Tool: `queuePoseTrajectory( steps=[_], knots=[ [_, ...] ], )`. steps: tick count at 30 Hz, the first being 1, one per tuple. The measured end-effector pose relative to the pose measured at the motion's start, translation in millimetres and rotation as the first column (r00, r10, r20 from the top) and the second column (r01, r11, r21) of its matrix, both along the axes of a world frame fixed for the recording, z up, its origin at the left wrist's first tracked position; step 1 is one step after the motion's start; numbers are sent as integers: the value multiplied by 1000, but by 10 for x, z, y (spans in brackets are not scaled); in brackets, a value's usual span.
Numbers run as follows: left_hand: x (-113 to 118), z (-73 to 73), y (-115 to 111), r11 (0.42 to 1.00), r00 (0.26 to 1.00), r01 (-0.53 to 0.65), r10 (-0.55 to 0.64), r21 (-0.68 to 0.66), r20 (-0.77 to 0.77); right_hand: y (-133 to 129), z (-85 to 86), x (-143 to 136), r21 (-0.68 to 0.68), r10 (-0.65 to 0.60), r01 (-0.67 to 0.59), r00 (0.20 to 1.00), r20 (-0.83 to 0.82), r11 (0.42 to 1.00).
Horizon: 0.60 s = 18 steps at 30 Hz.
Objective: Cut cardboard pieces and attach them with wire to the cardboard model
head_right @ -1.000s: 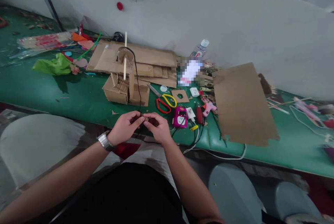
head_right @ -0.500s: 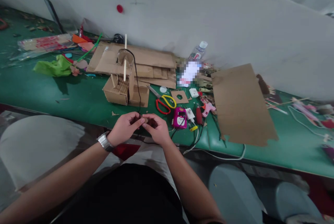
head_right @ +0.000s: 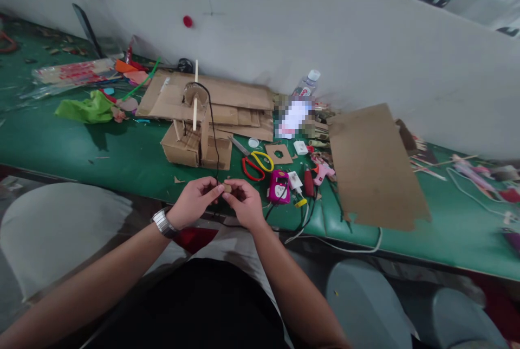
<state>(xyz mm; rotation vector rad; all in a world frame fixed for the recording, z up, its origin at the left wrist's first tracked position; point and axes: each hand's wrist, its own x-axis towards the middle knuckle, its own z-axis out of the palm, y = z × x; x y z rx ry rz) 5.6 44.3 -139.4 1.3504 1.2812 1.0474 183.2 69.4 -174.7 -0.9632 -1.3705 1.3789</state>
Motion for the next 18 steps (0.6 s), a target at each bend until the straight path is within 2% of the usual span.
queuePoseTrajectory(
  steps=[6, 11, 18],
  knots=[
    [41, -20, -17, 999, 994, 31, -28, -32, 105, 10, -13, -9, 3, 29, -28, 1000, -12, 1000],
    [38, -21, -14, 998, 992, 34, -29, -43, 124, 1, -40, -12, -10, 49, -48, 998, 38, 999],
    [69, 19, -13, 996, 952, 38, -13, -77, 307, -2, -53, -9, -10, 57, -57, 998, 24, 998]
  ],
)
